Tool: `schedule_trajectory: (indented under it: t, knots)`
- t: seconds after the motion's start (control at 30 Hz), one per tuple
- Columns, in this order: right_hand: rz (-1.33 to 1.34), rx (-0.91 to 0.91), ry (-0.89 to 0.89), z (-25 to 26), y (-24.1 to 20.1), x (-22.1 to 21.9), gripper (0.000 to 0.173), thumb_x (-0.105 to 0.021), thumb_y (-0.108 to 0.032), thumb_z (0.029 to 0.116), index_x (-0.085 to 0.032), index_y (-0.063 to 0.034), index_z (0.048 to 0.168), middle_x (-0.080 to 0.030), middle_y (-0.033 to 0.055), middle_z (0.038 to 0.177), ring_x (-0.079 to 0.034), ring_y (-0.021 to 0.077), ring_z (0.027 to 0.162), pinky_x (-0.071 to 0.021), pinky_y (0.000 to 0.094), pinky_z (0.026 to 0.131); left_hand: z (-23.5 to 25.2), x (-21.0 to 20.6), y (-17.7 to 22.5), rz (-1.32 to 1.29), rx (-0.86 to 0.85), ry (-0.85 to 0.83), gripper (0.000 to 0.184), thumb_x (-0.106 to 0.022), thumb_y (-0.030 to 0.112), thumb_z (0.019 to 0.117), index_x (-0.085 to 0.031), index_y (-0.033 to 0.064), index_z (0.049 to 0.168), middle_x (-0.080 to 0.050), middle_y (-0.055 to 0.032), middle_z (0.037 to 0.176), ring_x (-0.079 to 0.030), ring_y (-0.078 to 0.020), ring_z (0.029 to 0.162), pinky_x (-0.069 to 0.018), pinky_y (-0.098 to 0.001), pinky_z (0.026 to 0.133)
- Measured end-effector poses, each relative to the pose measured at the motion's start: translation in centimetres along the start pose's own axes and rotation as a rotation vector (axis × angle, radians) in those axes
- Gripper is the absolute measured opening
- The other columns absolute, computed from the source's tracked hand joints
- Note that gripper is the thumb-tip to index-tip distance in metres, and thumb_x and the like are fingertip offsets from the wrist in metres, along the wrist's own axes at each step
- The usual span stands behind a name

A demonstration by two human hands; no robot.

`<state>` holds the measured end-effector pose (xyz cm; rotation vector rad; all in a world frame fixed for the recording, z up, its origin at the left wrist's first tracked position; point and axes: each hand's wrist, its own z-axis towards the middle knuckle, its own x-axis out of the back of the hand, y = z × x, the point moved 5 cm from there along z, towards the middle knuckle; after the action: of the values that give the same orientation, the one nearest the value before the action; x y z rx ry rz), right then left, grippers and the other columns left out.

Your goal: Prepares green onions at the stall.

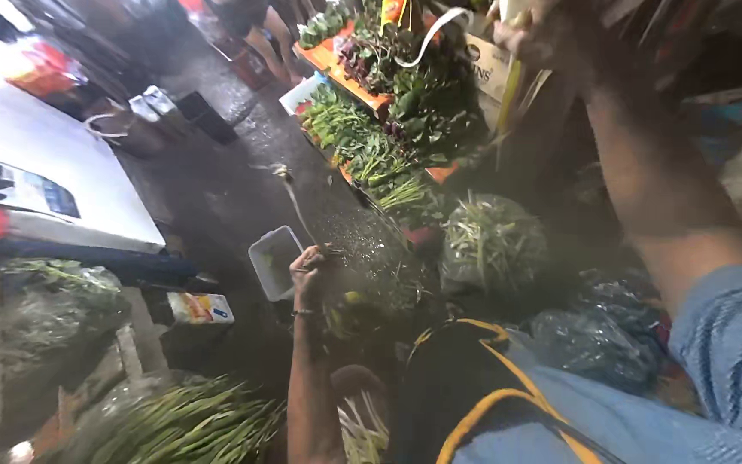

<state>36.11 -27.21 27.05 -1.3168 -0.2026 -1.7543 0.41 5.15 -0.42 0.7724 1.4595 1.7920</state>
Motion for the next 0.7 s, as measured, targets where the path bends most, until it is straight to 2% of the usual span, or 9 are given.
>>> schedule_trajectory:
  t: [0.13,0.2,0.27,0.4,0.43,0.5,0.57,0.63,0.7]
  knots:
    - [0.028,-0.176,-0.224,-4.4,7.0,-6.1,0.045,-0.064,-0.028,0.1001,-0.061,0.0037,0.132,-0.059,0.0343,0.131,-0.054,0.0505,0.127,-0.0367,0.0677,0.109,-0.9,0.3,2.7,-0.026,0.038,0.141,0.016,-0.054,0.007,0.0969,-0.069,0.0033,0.102,-0.074,-0.0003,0.083,-0.067,-0.0080,0.064,-0.0567,-0.0251,0.057]
    - [0.012,-0.320,-0.326,-6.6,9.2,-9.3,0.043,-0.068,-0.025,0.0990,-0.063,0.0065,0.128,-0.060,0.0367,0.128,-0.054,0.0539,0.126,-0.0365,0.0722,0.106,-1.0,1.1,2.9,-0.085,-0.015,0.137,0.016,-0.054,0.013,0.0973,-0.068,0.0072,0.103,-0.074,0.0002,0.086,-0.067,-0.0077,0.069,-0.0567,-0.0242,0.059]
    - [-0.076,-0.406,-0.480,-8.6,10.9,-12.9,0.043,-0.071,-0.024,0.0970,-0.064,0.0063,0.127,-0.059,0.0361,0.131,-0.052,0.0538,0.129,-0.0360,0.0732,0.106,-1.0,1.8,3.2,-0.109,0.013,0.203,0.016,-0.051,0.009,0.0999,-0.066,0.0069,0.102,-0.073,-0.0005,0.084,-0.067,-0.0082,0.067,-0.0566,-0.0238,0.059]
    - [-0.214,-0.334,-0.691,-12.3,9.2,-18.8,0.062,-0.086,-0.020,0.0824,-0.061,0.0079,0.132,-0.043,0.0374,0.149,-0.025,0.0590,0.146,-0.0169,0.0820,0.111,-1.0,2.6,3.8,-0.159,0.044,0.307,0.016,-0.047,0.003,0.0990,-0.063,0.0047,0.102,-0.071,-0.0022,0.082,-0.064,-0.0090,0.063,-0.0550,-0.0246,0.056]
    - [-0.144,-0.261,-0.665,-12.8,8.2,-20.4,0.061,-0.085,-0.020,0.0842,-0.061,0.0074,0.134,-0.044,0.0363,0.148,-0.028,0.0588,0.144,-0.0205,0.0810,0.109,-0.9,2.7,3.8,-0.166,0.029,0.302,0.016,-0.048,0.004,0.0992,-0.063,0.0053,0.102,-0.071,-0.0019,0.082,-0.064,-0.0086,0.062,-0.0548,-0.0245,0.055]
    - [0.096,-0.102,-0.506,-13.4,5.1,-24.0,0.053,-0.079,-0.014,0.0885,-0.062,0.0047,0.135,-0.053,0.0323,0.142,-0.046,0.0542,0.134,-0.0376,0.0732,0.105,-0.7,2.7,3.9,-0.172,0.002,0.295,0.015,-0.048,0.005,0.0993,-0.064,0.0060,0.098,-0.071,-0.0018,0.080,-0.063,-0.0080,0.060,-0.0543,-0.0238,0.054]
    - [0.282,0.052,-0.299,-14.4,1.3,-27.7,0.040,-0.076,-0.005,0.0847,-0.069,0.0017,0.123,-0.064,0.0283,0.124,-0.062,0.0474,0.116,-0.0510,0.0656,0.097,-0.6,3.0,3.7,-0.183,-0.021,0.290,0.014,-0.050,0.006,0.0985,-0.064,0.0057,0.097,-0.071,-0.0032,0.080,-0.062,-0.0089,0.060,-0.0543,-0.0246,0.054]
    - [0.397,0.125,-0.230,-15.6,-3.6,-28.9,0.026,-0.072,0.001,0.0821,-0.073,-0.0008,0.108,-0.068,0.0225,0.107,-0.068,0.0402,0.098,-0.0568,0.0604,0.085,-0.7,3.4,3.4,-0.183,-0.028,0.306,0.013,-0.050,0.008,0.0992,-0.063,0.0056,0.097,-0.072,-0.0042,0.081,-0.065,-0.0106,0.064,-0.0552,-0.0261,0.057]
    - [0.503,0.143,-0.278,-16.1,-7.5,-28.9,0.020,-0.070,0.003,0.0833,-0.074,-0.0007,0.102,-0.070,0.0188,0.102,-0.069,0.0349,0.095,-0.0573,0.0545,0.086,-0.8,3.8,3.3,-0.182,-0.026,0.330,0.015,-0.049,0.009,0.0994,-0.063,0.0054,0.097,-0.071,-0.0053,0.081,-0.066,-0.0126,0.067,-0.0554,-0.0276,0.058]
